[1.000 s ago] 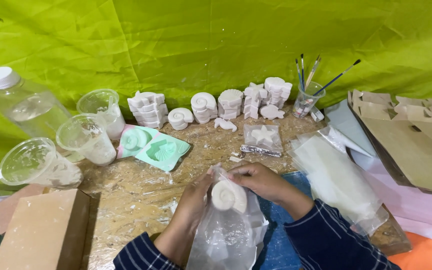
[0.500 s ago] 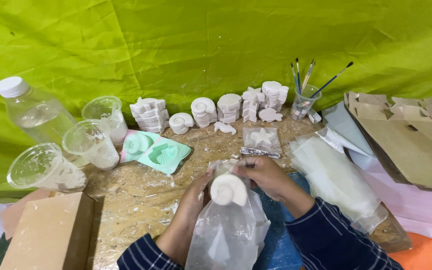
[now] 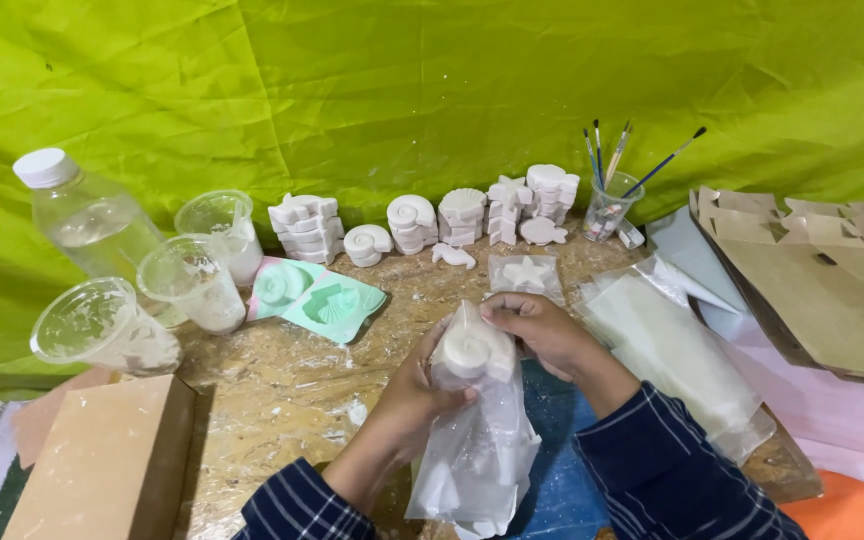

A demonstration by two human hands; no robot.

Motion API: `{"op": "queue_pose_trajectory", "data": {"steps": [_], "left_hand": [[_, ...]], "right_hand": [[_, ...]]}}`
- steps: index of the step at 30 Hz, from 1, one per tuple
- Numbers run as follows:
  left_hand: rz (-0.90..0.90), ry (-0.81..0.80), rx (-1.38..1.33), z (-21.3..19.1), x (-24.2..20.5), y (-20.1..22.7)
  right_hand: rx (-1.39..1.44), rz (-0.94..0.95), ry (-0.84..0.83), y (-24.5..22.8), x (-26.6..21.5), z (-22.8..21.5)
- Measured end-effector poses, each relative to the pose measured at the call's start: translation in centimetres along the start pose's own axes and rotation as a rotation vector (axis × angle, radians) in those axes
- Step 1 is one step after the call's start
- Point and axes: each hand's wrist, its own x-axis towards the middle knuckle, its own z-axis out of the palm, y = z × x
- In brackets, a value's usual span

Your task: Cleaning and packaging small heart-shaped plaster casts into individual plastic bags.

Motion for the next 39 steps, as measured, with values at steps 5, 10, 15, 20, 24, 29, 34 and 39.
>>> {"op": "queue_pose_trajectory", "data": {"steps": [5,10,15,20,24,29,34,39], "left_hand": [[-0.008,-0.012,0.115,0.6,-1.1,1.0],[-0.03,-0.019,0.017,0.1,-0.2,-0.2],[-0.107,0.041,-0.105,-0.1,0.1,-1.2],[-0.087,0.068,-0.163,0.0,0.1,-1.0],[-0.06,0.038,-0.218,0.2,-0.2,-1.0],[-0.074,0.086,-0.085,0.5,-0.7,-0.5],[-0.063,0.012,0.012,0.9,-0.7,-0.5],[0.036,-0.153,-0.006,0.9,-0.8,-1.6]], "right_hand": [[-0.028,0.018,0.035,-0.7,-0.5,0.1],[0.033,-0.114,0.087,-0.3,-0.4,0.3],[-0.236,-0.058,0.207,-2.1,-2.3,1.8],[-0.163,-0.061,0.028,-1.1,-1.5,0.4],[-0.092,-0.327,-0.09,0.6,-0.3,-0.3],[-0.127,-0.335,0.076,-0.3,-1.3,0.3],[-0.066,-0.382,0.15,-0.5,-1.2,-0.1],[-0.242,-0.597,0.252,-2.0,-3.9,0.5]]}}
